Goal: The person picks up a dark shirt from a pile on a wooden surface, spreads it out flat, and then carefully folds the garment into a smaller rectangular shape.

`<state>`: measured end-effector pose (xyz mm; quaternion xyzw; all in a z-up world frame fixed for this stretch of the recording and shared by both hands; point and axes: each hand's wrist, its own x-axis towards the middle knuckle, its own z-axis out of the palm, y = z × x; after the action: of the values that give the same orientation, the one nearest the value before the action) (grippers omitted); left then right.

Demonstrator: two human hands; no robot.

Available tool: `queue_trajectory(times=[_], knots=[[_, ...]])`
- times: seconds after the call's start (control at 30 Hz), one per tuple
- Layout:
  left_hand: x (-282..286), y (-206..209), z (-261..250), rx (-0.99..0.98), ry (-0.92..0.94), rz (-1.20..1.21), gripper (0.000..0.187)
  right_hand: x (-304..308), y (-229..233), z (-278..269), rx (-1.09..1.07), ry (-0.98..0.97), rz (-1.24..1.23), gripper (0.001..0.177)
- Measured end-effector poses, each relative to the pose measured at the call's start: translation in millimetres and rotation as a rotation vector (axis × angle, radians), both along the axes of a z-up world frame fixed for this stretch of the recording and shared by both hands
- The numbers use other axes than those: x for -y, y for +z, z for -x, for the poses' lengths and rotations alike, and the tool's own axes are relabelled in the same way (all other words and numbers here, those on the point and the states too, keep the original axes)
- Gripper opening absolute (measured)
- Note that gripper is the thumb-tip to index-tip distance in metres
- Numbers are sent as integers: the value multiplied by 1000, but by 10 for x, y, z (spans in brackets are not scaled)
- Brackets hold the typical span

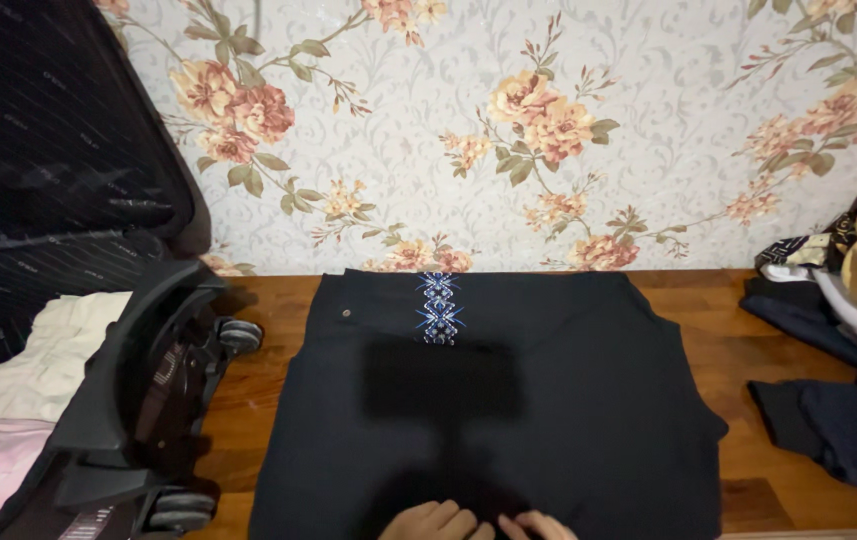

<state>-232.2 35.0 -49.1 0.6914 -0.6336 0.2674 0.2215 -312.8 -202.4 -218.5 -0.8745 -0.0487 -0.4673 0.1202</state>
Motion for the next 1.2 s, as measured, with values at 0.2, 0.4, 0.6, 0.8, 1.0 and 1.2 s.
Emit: queue_trajectory(times=[0.2,0.4,0.6,0.8,1.0,1.2], knots=[[-34,537,-9,-141,214,-35,21,-16,-129,20,-243,-95,-89,10],[-143,601,-202,-211,374,-268,12,363,996,239,-65,-141,54,22],[-265,936,-281,-223,521,-230,18,922,1751,343,-937,-412,168,63],[-454,1417,-457,-205,782,-252,27,1543,2323,469,-1389,-467,-200,65],[-770,1661,-534,-391,956,-339,32,2493,2192,880,-1231,-713,-133,88],[-896,2009,-628,-537,937,-159,48,2951,2447,756,-441,-305,-276,63]])
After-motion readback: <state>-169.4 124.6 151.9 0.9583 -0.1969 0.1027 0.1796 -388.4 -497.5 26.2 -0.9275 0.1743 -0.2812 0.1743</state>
